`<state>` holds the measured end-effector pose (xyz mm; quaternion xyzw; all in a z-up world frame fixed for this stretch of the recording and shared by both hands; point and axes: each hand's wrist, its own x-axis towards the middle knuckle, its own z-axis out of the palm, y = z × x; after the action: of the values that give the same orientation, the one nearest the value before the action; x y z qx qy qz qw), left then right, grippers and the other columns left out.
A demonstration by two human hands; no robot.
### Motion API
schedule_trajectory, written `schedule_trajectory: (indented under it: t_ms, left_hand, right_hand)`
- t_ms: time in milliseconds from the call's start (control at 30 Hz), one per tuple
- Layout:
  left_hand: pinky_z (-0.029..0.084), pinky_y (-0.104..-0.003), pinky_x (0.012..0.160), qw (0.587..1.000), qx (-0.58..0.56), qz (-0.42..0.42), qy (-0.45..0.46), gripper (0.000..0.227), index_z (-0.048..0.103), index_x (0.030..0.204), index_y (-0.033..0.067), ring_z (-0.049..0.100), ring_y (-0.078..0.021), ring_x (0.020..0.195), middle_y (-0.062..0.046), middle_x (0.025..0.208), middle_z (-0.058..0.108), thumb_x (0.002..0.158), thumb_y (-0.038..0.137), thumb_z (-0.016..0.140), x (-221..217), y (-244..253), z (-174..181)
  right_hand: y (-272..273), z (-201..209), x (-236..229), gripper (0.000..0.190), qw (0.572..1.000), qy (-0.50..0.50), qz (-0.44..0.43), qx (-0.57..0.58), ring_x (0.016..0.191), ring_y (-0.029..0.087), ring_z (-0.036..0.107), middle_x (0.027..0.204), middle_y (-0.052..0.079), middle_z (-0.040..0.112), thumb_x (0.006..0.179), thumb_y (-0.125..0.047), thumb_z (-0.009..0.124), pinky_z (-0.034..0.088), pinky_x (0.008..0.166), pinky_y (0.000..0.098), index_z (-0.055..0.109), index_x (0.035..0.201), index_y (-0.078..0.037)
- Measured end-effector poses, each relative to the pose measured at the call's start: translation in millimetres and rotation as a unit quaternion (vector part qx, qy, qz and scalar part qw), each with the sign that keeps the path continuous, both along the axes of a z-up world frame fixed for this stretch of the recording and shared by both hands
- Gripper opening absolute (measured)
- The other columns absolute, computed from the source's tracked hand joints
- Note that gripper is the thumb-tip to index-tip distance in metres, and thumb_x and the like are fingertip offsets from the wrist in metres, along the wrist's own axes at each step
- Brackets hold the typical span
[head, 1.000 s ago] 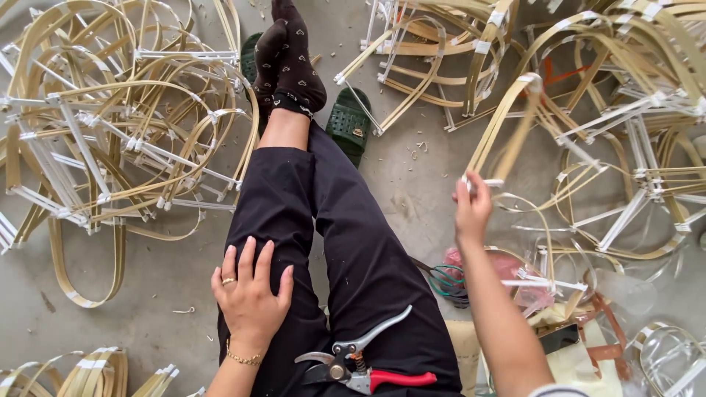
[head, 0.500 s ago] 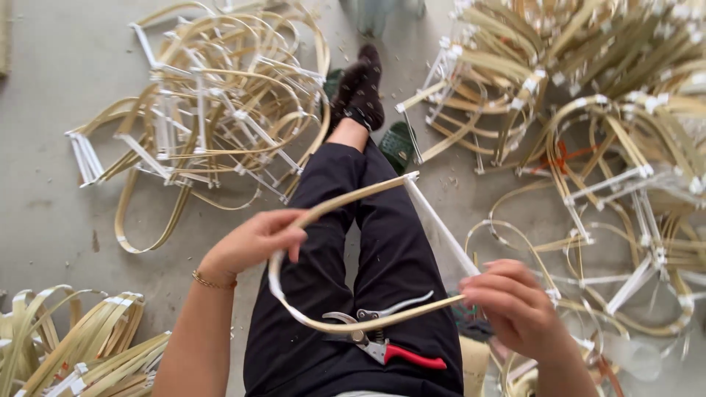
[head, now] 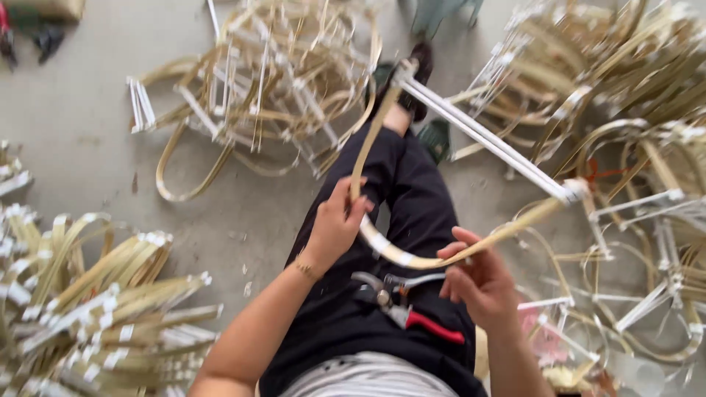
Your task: Assembling and trimming bamboo or wooden furniture frame components using shears and tape.
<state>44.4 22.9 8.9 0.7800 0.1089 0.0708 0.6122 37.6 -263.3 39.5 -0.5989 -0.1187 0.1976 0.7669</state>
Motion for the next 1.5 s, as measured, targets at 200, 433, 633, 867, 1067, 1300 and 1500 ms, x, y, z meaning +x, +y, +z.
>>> schedule_trajectory:
  t_ms: [200,433,633,867,1067,1300,1500]
  left_hand:
    - [0.062,-0.026,0.070,0.991,-0.134,-0.013,-0.022,0.029,0.054,0.133,0.0054,0.073,-0.0100,0.080,-0.006,0.099,0.077,0.106,0.014,0.056,-9.8,-2.4,-0.7]
    - [0.064,-0.025,0.073,0.974,-0.219,-0.046,-0.015,0.030,0.055,0.136,0.0061,0.072,-0.0077,0.085,-0.007,0.104,0.076,0.108,0.018,0.054,-15.1,2.6,-0.7]
    - [0.062,-0.025,0.073,0.970,-0.233,-0.061,0.020,0.027,0.058,0.130,0.0039,0.073,-0.0098,0.085,-0.007,0.099,0.076,0.108,0.020,0.053,-16.2,1.8,-17.2]
    - [0.061,-0.026,0.073,0.978,-0.206,-0.026,0.005,0.026,0.063,0.121,0.0009,0.075,-0.0128,0.082,-0.007,0.095,0.074,0.108,0.022,0.055,-3.9,20.8,-5.0]
    - [0.062,-0.026,0.073,0.982,-0.181,-0.043,0.022,0.025,0.063,0.120,0.0020,0.077,-0.0134,0.082,-0.006,0.094,0.075,0.106,0.021,0.057,-2.7,18.9,-5.3]
    - [0.063,-0.026,0.073,0.983,-0.170,-0.048,0.047,0.020,0.065,0.114,0.0033,0.077,-0.0127,0.081,-0.005,0.091,0.075,0.106,0.020,0.056,-5.6,16.2,-5.0]
    - [0.063,-0.026,0.072,0.984,-0.165,-0.043,0.051,0.020,0.065,0.114,0.0036,0.077,-0.0127,0.080,-0.006,0.090,0.075,0.105,0.019,0.056,-8.8,18.1,-8.2]
  right_hand:
    - [21.5,41.4,-13.1,0.041,0.960,-0.235,0.004,-0.150,0.083,0.010,0.069,0.108,0.007,0.063,0.097,0.000,0.066,0.058,0.074,0.0219,0.056,0.137,0.001]
    - [28.0,48.6,-14.6,0.041,0.943,-0.287,0.012,-0.169,0.081,0.009,0.062,0.105,0.006,0.063,0.097,-0.001,0.068,0.051,0.069,0.0198,0.057,0.135,0.001]
    - [30.0,53.1,-14.5,0.048,0.953,-0.234,0.013,-0.194,0.070,0.004,0.056,0.092,0.002,0.064,0.098,-0.007,0.067,0.046,0.061,0.0163,0.053,0.143,0.003]
    - [31.8,62.4,-18.7,0.051,0.951,-0.197,0.020,-0.238,0.074,0.007,0.067,0.090,0.002,0.064,0.099,-0.012,0.064,0.057,0.068,0.0201,0.051,0.145,0.005]
    - [32.1,68.6,-23.6,0.051,0.945,-0.182,0.020,-0.270,0.069,0.006,0.067,0.085,0.001,0.066,0.097,-0.014,0.064,0.058,0.064,0.0209,0.053,0.144,0.005]
    - [30.4,62.8,-25.1,0.053,0.945,-0.185,0.032,-0.268,0.066,0.006,0.068,0.083,0.001,0.067,0.096,-0.017,0.065,0.058,0.060,0.0224,0.053,0.143,0.004]
    - [28.3,56.2,-24.4,0.053,0.948,-0.156,0.029,-0.276,0.069,0.007,0.069,0.085,0.002,0.066,0.096,-0.016,0.064,0.062,0.061,0.0228,0.052,0.144,0.004]
